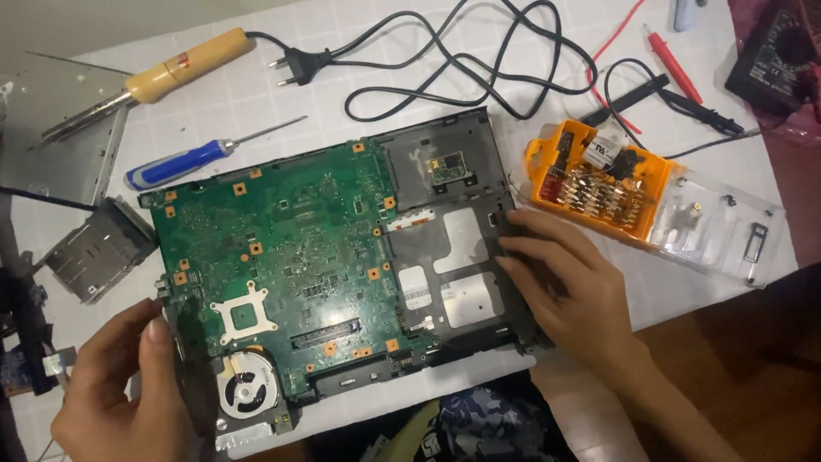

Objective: Cleaning the surface of a laptop motherboard using a screwdriver for scraping and a cloth for wiping.

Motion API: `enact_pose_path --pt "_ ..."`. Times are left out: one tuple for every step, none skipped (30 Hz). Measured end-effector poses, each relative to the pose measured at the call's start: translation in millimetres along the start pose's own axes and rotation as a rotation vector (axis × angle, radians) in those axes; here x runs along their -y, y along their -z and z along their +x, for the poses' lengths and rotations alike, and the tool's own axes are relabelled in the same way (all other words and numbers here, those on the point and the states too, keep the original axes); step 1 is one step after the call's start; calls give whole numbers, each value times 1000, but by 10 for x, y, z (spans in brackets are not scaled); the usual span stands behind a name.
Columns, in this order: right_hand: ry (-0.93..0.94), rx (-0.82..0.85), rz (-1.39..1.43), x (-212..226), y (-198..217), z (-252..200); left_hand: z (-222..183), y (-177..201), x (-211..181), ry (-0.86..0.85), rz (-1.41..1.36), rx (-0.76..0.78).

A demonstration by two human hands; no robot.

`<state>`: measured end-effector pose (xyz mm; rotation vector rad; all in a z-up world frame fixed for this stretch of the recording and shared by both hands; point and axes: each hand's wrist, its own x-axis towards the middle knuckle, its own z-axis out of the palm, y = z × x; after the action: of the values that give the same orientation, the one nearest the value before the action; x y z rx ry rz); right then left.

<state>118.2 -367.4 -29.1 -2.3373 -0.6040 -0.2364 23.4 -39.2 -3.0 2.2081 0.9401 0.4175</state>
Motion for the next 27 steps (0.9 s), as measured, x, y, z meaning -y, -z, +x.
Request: enact_pose_path --pt "2 2 1 0 3 -8 0 -12 -16 2 0 -2" --pt "-18 -1 9 4 5 -14 3 -20 -30 12 -28 17" --pt "-35 -3 20 10 -2 -9 10 -20 -45 22 -54 31" --pt "-31 1 24 25 -3 -11 11 -25 61 26 -52 26" --pt "-19 -6 17 29 -2 -4 5 -38 169 -126 -16 3" --pt "-7 -13 10 38 -4 5 1 -48 280 -278 21 -19" --pt "2 -7 13 48 -3 5 8 -62 321 -271 21 -27" --pt "-7 -9 -5 63 -6 8 20 -72 366 -264 19 -26" --pt "-14 -12 -22 76 -15 16 33 -81 415 -257 16 -27" --pt "-2 -7 -18 84 -20 -1 15 -86 367 -251 16 -39" --pt "-39 -20 -31 86 -28 -9 2 -96 320 -305 0 -40" --pt "-75 -33 -43 88 -36 -16 -7 -106 271 -360 -14 -42" --pt "-62 -25 -35 101 -43 -8 4 -87 251 -350 -10 -55" --pt "-84 -35 -45 112 -49 0 16 -69 230 -352 -39 -30" --pt "-107 -44 -54 125 -56 0 26 -49 211 -353 -68 -3" --pt "-96 -35 -46 127 -67 -5 37 -9 228 -343 -62 -15" --pt "-109 -35 -53 123 -67 -5 59 15 235 -311 -98 37" --pt "-122 -34 -60 115 -64 -2 80 37 237 -279 -135 88" --pt "-114 -29 -59 123 -61 1 95 43 253 -273 -135 81" --pt "-115 -27 -73 128 -57 4 109 47 269 -308 -151 99" --pt "-116 -27 -87 137 -63 7 131 55 289 -346 -165 116" --pt "-109 -23 -84 158 -67 12 137 71 285 -340 -165 109" --pt "-125 -23 -83 176 -64 16 140 84 276 -340 -162 126" --pt "-142 -23 -82 195 -63 19 143 99 269 -340 -159 143" --pt "-133 -15 -80 165 -65 10 149 96 275 -332 -159 135" --pt "-128 -22 -84 137 -69 1 155 95 285 -315 -169 148" --pt "-122 -28 -84 103 -77 -6 153 100 294 -296 -178 158"
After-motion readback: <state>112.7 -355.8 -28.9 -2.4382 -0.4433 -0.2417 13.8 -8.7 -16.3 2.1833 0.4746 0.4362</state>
